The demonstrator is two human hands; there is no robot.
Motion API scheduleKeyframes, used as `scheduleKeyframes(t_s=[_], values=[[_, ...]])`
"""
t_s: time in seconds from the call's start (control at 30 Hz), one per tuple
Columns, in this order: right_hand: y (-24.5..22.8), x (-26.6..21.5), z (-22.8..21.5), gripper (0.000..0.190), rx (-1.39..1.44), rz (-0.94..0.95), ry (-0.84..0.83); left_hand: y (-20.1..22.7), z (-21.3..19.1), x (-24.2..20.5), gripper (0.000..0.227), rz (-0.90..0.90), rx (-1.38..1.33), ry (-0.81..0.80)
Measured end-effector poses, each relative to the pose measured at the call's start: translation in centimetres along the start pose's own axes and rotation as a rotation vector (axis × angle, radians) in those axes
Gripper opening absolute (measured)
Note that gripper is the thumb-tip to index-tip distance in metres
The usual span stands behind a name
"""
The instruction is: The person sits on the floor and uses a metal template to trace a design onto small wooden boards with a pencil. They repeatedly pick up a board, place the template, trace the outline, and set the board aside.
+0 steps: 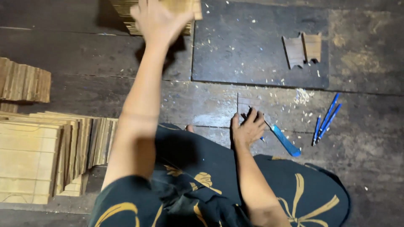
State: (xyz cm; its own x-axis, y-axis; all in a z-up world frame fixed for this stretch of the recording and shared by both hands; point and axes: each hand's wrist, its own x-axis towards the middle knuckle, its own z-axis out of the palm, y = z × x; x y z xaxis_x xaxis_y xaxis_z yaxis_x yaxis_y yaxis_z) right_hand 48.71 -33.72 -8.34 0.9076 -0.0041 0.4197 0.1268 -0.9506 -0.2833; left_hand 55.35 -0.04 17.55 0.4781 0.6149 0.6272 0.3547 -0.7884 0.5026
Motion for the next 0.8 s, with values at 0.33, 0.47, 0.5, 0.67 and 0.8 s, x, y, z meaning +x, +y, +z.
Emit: scheduleKeyframes(t_s=[0.33, 0.47, 0.5, 0.67, 0.8], values=[[-0.1, 0.1, -0.7, 0.070, 0.057, -0.023, -0.004, 0.9, -2.0, -26.9, 0.082, -0.346, -0.075, -0.508], [0.3, -0.1, -0.7, 0.069, 0.054, -0.010, -0.003, 1.2, -0.9, -30.1, 0.088, -0.226, 0.032, -0.509], [0.1, -0.2, -0.4, 0.070, 0.055, 0.001, -0.002, 1.1, -0.9, -30.3, 0.092, -0.184, 0.065, -0.509], [0.3, -0.2, -0.2, 0.070, 0.058, -0.003, -0.021, 0.0, 1.0, -32.1, 0.105, -0.146, 0.118, -0.619], [0.6, -0.3, 0.0, 0.069, 0.060, -0.003, -0.025, 1.0, -1.2, -29.5, 0.111, -0.294, 0.110, -0.952]])
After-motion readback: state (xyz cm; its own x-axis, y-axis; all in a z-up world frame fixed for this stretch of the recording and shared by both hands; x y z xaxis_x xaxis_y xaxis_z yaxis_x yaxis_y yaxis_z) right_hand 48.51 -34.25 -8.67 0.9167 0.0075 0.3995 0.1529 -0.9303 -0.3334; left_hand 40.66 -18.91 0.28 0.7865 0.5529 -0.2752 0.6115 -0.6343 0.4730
